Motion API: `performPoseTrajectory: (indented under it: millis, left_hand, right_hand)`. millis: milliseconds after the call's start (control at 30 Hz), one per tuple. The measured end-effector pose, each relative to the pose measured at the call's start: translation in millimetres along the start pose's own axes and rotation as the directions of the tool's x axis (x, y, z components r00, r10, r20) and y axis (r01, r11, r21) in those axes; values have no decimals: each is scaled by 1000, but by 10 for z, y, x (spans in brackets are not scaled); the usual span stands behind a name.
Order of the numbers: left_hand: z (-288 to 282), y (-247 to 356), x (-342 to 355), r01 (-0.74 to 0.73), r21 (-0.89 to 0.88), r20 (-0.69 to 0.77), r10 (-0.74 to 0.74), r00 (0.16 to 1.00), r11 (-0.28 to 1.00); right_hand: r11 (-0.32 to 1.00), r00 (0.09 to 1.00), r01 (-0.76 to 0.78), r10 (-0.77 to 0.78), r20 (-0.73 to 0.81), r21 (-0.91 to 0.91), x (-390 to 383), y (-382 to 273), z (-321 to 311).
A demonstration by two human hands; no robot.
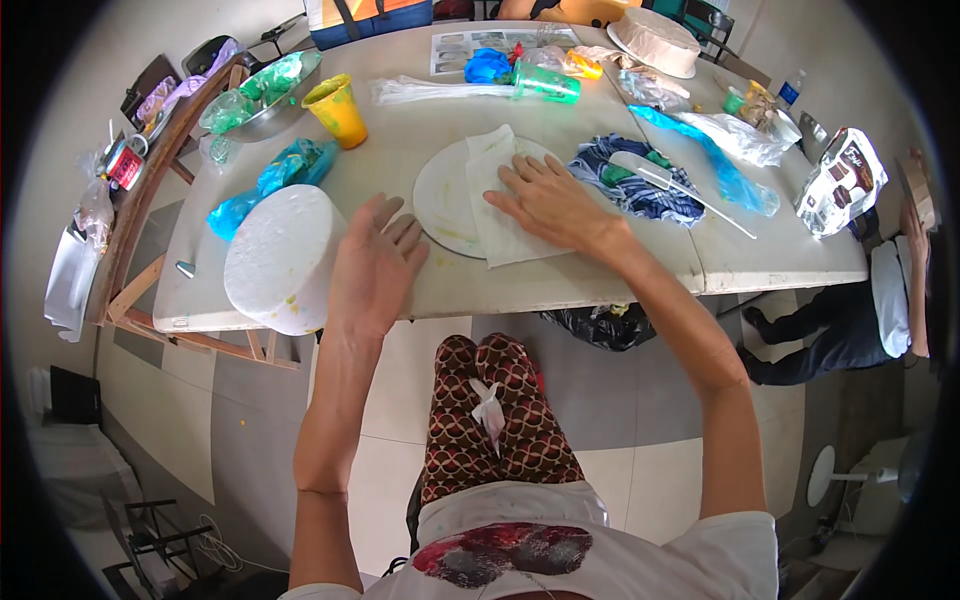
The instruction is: The person washes a spatula and a cloth in a sink under running water. Then, they move to a table and wipe a white circular plate and a white cylindrical foam object with a paper towel.
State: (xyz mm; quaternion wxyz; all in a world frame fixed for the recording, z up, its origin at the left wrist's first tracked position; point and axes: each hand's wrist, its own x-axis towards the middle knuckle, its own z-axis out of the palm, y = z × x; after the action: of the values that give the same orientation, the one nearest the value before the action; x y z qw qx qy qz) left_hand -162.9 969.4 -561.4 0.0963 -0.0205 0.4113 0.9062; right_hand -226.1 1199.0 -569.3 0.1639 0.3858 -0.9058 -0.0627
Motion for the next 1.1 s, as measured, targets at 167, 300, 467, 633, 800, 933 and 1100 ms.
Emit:
performPoseTrajectory:
  millis: [167, 300, 467, 633, 800, 933, 1100]
  left_hand:
    - [4, -8, 31, -31, -54, -62, 28, 998, 998]
    - [8, 15, 57, -8, -60, -130, 0, 991, 998]
    - [6, 6, 24, 1, -33, -130, -5, 992, 999]
    - [28, 18, 4, 66, -41, -147, -71, 987, 997]
    - [34, -108, 47, 34, 8, -15, -34, 999, 999]
    - [105, -204, 18, -182, 264, 59, 173, 983, 947]
    - [183, -219, -35, -269, 244, 75, 259, 963, 931]
  right_hand:
    - [986, 977, -134, 148, -152, 98, 98, -5, 188]
    - [982, 943, -78, 128, -306, 171, 75, 9, 213]
    - [976, 952, -99, 149, -268, 193, 3, -16, 133]
    - [949, 978, -174, 198, -70, 263, -62, -21, -34]
    - [951, 982, -117, 155, -111, 287, -142, 26, -108]
    - [958, 977, -88, 136, -162, 274, -130, -62, -99]
    - [941, 952, -90, 178, -250, 325, -37, -253, -162]
